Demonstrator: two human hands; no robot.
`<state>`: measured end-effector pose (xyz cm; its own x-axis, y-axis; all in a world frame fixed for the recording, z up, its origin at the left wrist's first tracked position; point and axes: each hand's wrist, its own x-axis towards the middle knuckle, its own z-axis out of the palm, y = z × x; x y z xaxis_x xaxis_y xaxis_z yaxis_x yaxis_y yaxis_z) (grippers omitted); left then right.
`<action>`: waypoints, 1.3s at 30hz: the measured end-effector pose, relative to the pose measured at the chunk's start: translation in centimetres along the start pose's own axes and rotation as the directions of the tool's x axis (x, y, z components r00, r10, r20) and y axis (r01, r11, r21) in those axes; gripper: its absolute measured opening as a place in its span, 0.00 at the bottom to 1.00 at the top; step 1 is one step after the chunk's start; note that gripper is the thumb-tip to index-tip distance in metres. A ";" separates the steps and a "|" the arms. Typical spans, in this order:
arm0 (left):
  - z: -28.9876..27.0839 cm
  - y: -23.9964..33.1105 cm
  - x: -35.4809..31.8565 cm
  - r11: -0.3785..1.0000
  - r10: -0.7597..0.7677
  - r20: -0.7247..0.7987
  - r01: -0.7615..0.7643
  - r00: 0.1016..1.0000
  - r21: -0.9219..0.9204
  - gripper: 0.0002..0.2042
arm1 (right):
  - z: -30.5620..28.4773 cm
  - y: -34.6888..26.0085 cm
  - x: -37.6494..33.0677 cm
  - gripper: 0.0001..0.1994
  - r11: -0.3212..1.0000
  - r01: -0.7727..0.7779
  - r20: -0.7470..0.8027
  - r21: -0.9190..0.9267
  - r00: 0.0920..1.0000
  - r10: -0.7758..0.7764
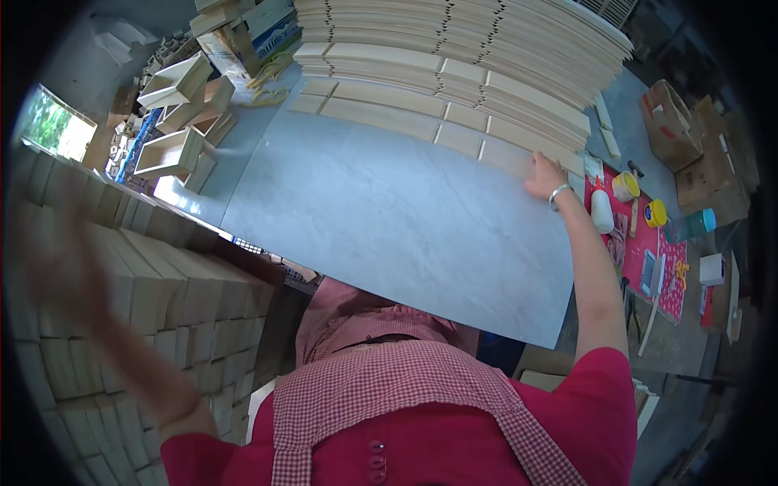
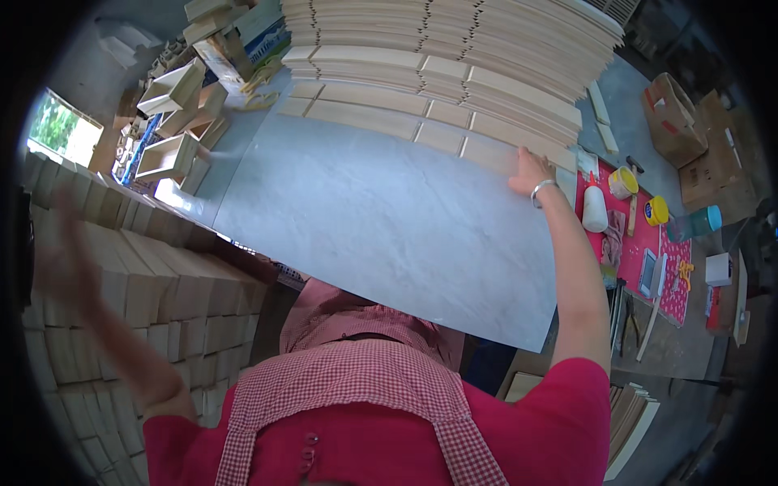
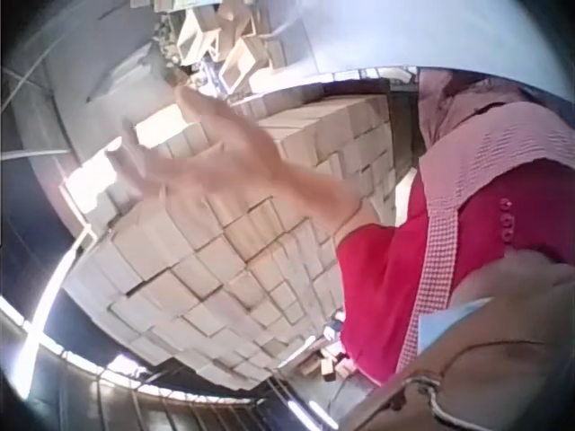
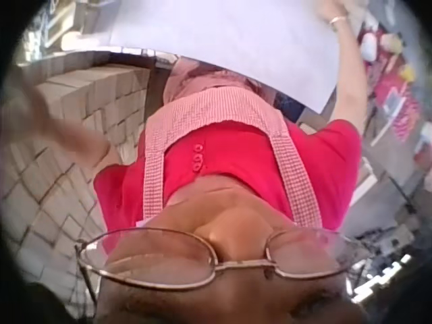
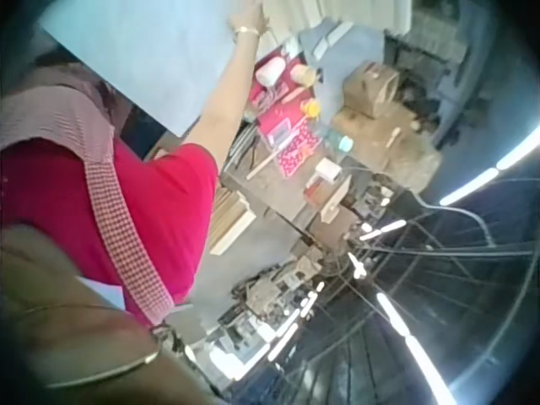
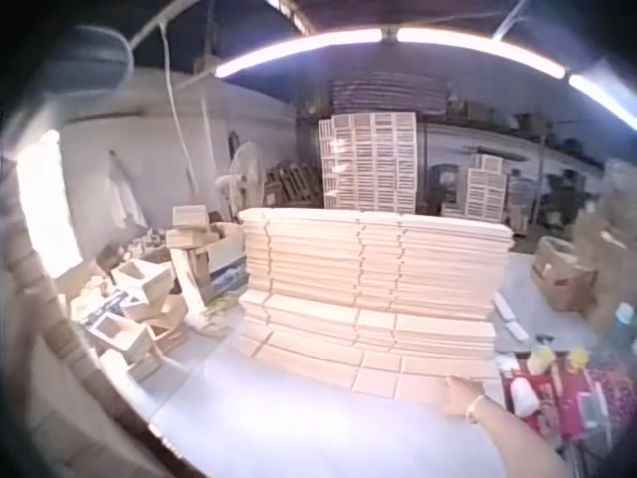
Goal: The person assembles small rectangular wooden boxes by applying glue to the edges of pre-cut wooden frames and attaching wooden panels. They use a pneumatic nail gun to secure the panels to the frames, repeating the process for multiple units on a workbench.
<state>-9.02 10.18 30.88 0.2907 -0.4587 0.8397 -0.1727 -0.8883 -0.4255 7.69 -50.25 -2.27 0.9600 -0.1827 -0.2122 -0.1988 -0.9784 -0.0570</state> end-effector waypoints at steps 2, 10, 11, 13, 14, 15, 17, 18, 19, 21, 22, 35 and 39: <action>7.3 4.8 -1.3 0.961 -0.037 0.223 0.096 0.974 -0.260 0.21 | 0.9 -0.9 -2.6 0.29 0.978 0.200 -0.069 -0.053 0.977 -0.204; 32.5 9.3 -12.2 0.960 0.212 0.658 -0.028 0.723 -0.279 0.36 | -2.9 -4.0 -14.3 0.19 0.935 0.344 -0.222 0.090 0.922 -0.318; 33.9 9.6 -12.6 0.960 0.229 0.720 -0.029 0.655 -0.279 0.33 | -3.0 -3.3 -15.8 0.17 0.940 0.335 -0.254 0.056 0.916 -0.312; 36.0 10.4 -13.2 0.957 0.265 0.823 -0.031 0.502 -0.289 0.26 | -3.5 -2.1 -18.0 0.13 0.951 0.310 -0.312 -0.018 0.902 -0.300; 36.2 11.0 -12.5 0.955 0.280 0.855 -0.037 0.437 -0.294 0.22 | -3.4 -1.7 -18.9 0.08 0.963 0.265 -0.352 -0.038 0.899 -0.262; 36.2 11.1 -11.7 0.954 0.292 0.883 -0.042 0.367 -0.298 0.19 | -3.4 -1.4 -19.4 0.09 0.974 0.217 -0.352 -0.061 0.909 -0.224; 35.7 11.7 -12.0 0.936 0.326 0.879 0.011 0.349 -0.352 0.12 | -2.7 -1.2 -20.0 0.09 0.990 0.108 -0.355 -0.088 0.925 -0.132; 35.5 11.5 -13.1 0.914 0.337 0.852 0.077 0.401 -0.398 0.09 | -1.7 -1.1 -19.6 0.10 0.993 0.094 -0.401 -0.074 0.909 -0.116; 35.1 11.7 -13.8 0.886 0.340 0.824 0.141 0.453 -0.443 0.07 | -1.1 -1.6 -19.0 0.09 0.998 0.027 -0.353 -0.055 0.934 -0.045; 32.9 13.4 -14.5 0.854 0.402 0.796 0.129 0.452 -0.504 0.07 | -0.6 -3.9 -18.3 0.08 0.997 -0.073 -0.281 0.010 0.957 0.073; 31.8 14.1 -15.0 0.849 0.409 0.789 0.126 0.458 -0.514 0.07 | -0.4 -5.4 -17.9 0.09 0.994 -0.096 -0.256 0.058 0.961 0.108; 23.1 19.5 -17.6 0.062 0.296 0.944 0.984 0.144 -0.170 0.16 | 0.5 -18.0 -21.5 0.15 0.799 0.579 -0.295 0.161 0.801 -0.521; 21.6 21.5 -19.4 -0.151 0.223 0.963 0.981 0.154 -0.122 0.20 | 2.2 -19.4 -20.1 0.18 0.736 0.677 -0.528 -0.009 0.622 -0.579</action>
<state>1.94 -0.46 -1.80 0.9122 -0.2893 -0.2900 0.1960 -0.3134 0.9292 -8.13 -27.40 0.97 0.8161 0.4015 0.4157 0.5056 -0.8444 -0.1770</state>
